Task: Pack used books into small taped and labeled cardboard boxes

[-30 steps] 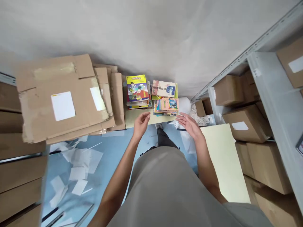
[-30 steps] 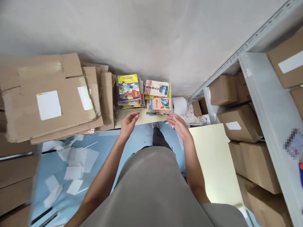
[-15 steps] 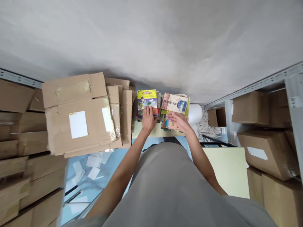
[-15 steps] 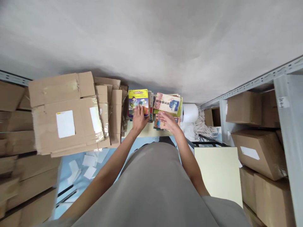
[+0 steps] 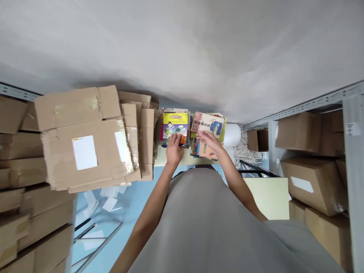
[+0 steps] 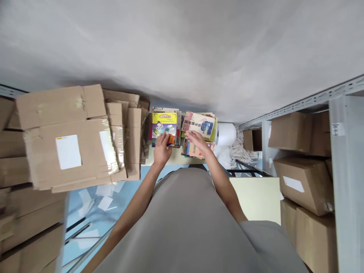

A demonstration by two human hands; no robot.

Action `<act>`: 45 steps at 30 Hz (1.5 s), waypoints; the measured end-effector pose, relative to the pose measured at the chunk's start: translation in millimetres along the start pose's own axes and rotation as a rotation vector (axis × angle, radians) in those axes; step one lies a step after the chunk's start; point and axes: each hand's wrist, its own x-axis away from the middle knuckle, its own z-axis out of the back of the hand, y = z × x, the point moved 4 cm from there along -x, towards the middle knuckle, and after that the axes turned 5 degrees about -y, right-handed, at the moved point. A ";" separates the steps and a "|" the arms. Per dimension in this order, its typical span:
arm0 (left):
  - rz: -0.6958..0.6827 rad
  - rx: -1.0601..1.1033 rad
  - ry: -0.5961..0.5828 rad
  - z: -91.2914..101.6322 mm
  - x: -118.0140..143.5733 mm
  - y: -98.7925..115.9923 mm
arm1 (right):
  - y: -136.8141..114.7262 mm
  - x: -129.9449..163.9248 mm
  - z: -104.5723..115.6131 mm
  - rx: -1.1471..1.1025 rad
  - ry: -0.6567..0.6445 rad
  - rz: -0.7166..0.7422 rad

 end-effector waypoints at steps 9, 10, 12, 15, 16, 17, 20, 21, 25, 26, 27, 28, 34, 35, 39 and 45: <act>0.010 0.011 0.054 31.1 -16.0 -6.0 | 6.1 20.7 78.6 -0.014 0.228 0.037; 0.011 0.003 0.054 33.4 -17.1 -5.0 | 8.2 17.9 76.2 -0.020 0.211 0.035; 0.014 -0.031 0.039 35.4 -17.9 -3.3 | 11.4 7.8 64.1 -0.017 0.163 0.027; 0.015 -0.103 0.000 33.4 -15.6 -1.8 | 13.6 -16.3 32.1 0.033 0.055 0.040; 0.012 -0.122 -0.007 32.2 -14.2 -1.4 | 14.5 -25.7 19.0 0.052 0.011 0.050; 0.008 -0.134 -0.011 31.2 -12.9 -1.2 | 15.9 -35.0 5.4 0.072 -0.029 0.058; 0.007 -0.150 -0.018 30.0 -10.9 -1.4 | 24.3 -58.9 -33.0 0.173 -0.081 0.017; 0.008 -0.155 -0.025 30.3 -11.2 -1.6 | 27.7 -64.3 -44.4 0.236 -0.087 -0.008; -0.013 -0.198 -0.071 33.4 -13.3 -0.6 | 37.8 -69.0 -77.1 0.440 -0.117 -0.052; -0.021 -0.208 -0.080 33.9 -11.7 0.1 | 39.6 -67.0 -80.8 0.455 -0.119 -0.055; -0.024 -0.213 -0.079 34.1 -8.3 0.7 | 41.1 -64.4 -82.7 0.459 -0.120 -0.057; -0.017 -0.211 -0.060 34.3 -3.1 0.9 | 42.5 -61.6 -83.2 0.461 -0.123 -0.061; 0.598 0.334 0.293 21.1 48.7 -30.8 | 43.9 -56.4 -67.9 0.504 -0.165 -0.098; 0.744 0.515 0.281 11.4 53.3 -39.4 | 42.2 -58.3 -63.3 0.522 -0.153 -0.103; 0.988 0.860 0.245 -14.9 40.3 -65.1 | 24.0 -77.2 -43.6 0.527 -0.080 -0.037; 1.020 1.033 0.321 -22.6 11.2 -84.8 | -31.4 -142.5 -19.2 0.691 0.034 0.238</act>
